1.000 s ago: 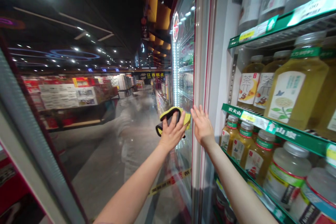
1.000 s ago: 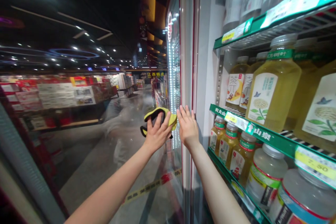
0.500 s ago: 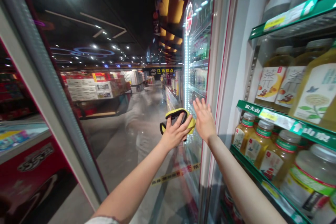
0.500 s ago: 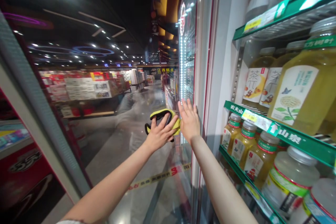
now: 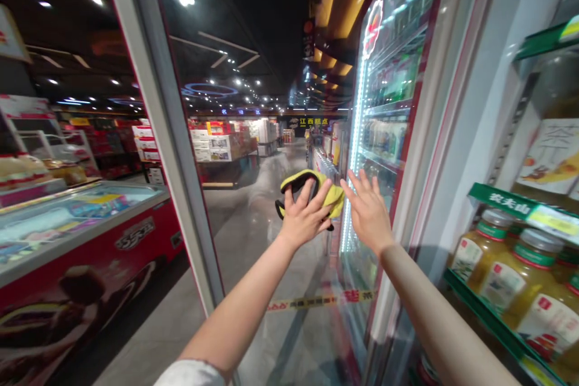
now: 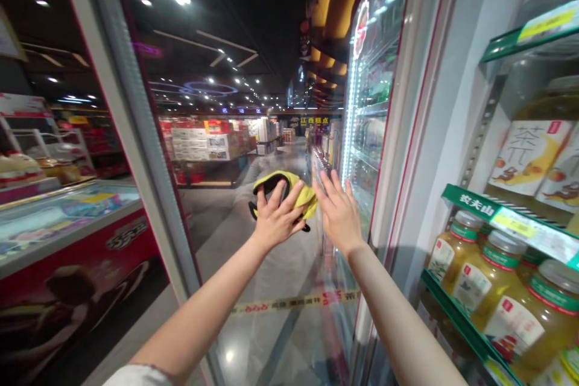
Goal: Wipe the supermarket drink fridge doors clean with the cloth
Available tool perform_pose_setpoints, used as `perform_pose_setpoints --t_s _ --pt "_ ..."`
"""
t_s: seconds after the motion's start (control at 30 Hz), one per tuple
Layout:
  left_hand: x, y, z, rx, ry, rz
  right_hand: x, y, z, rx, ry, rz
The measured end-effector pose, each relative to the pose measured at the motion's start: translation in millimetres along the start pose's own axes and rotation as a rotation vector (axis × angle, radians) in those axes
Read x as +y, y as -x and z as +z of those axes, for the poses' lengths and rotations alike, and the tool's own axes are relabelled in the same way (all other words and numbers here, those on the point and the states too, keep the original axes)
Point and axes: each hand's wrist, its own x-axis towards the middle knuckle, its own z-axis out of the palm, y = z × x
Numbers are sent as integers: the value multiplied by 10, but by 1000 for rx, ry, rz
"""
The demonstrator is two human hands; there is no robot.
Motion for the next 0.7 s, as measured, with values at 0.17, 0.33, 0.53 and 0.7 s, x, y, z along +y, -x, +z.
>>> perform_pose_setpoints --t_s 0.17,0.33,0.53,0.7 --pt "-241 120 -175 -3 -67 -517 -45 -55 6 23 -12 -12" --pt "-110 329 -176 18 -43 -191 -134 -154 56 18 -59 -50" --pt "-459 118 -337 -73 -100 -468 -338 -324 136 -58 -8 -147" --pt "-329 488 -368 -87 -95 -423 -389 -286 174 -56 66 -152"
